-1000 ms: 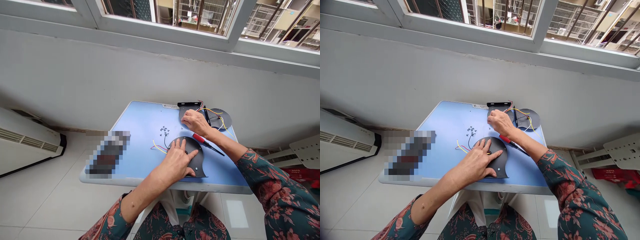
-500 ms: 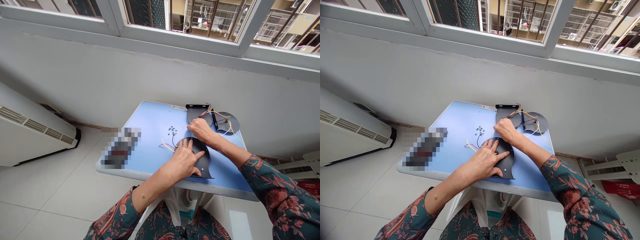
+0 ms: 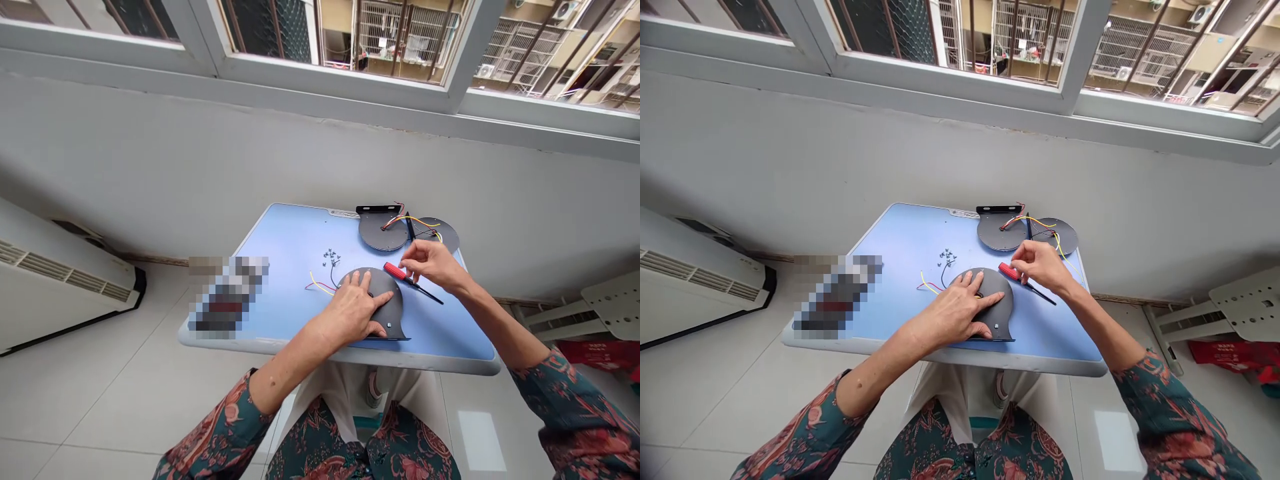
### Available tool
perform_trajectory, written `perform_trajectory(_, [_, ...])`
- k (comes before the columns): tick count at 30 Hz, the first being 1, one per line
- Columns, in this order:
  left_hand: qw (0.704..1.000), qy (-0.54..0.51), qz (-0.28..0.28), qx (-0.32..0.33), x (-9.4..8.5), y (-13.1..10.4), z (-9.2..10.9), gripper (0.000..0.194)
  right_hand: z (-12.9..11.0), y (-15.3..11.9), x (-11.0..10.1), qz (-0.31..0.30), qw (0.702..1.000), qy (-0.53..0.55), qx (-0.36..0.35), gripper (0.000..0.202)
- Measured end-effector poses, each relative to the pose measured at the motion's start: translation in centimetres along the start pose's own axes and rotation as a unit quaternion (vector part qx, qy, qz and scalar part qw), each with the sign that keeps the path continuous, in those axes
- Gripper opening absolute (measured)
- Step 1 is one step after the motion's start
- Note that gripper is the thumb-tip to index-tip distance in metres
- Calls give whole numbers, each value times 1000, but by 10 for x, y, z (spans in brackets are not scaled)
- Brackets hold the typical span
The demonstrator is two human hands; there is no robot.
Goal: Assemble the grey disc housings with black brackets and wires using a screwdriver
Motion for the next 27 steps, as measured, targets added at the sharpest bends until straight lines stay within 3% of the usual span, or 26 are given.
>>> perform_trajectory(4, [999,11,6,31,3,1,-2,78,9,-49,-8,17,995,88,36,24])
perform_trajectory(8, [998,28,4,50,8,4,-6,80,14,-71,-1,15,992,113,45,36])
perform_trajectory(17, [997,59,-27,52,-2,7,4,76,20,-68,13,6,977,182,110,37])
perform_trajectory(23, [996,68,-36,46,-4,7,6,76,21,-67,13,22,981,164,98,26])
perform_trajectory(27, [997,55,-32,47,-2,6,5,77,24,-63,17,37,994,85,60,22])
Point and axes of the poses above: each hand's wrist, its own y-axis towards the middle knuckle, its own x-axis out of the palm, z = x × y, the point moved 2 cm from there along y, towards the middle knuckle, and after that the axes turned 15 degrees about -x, right-handed, at the moved point
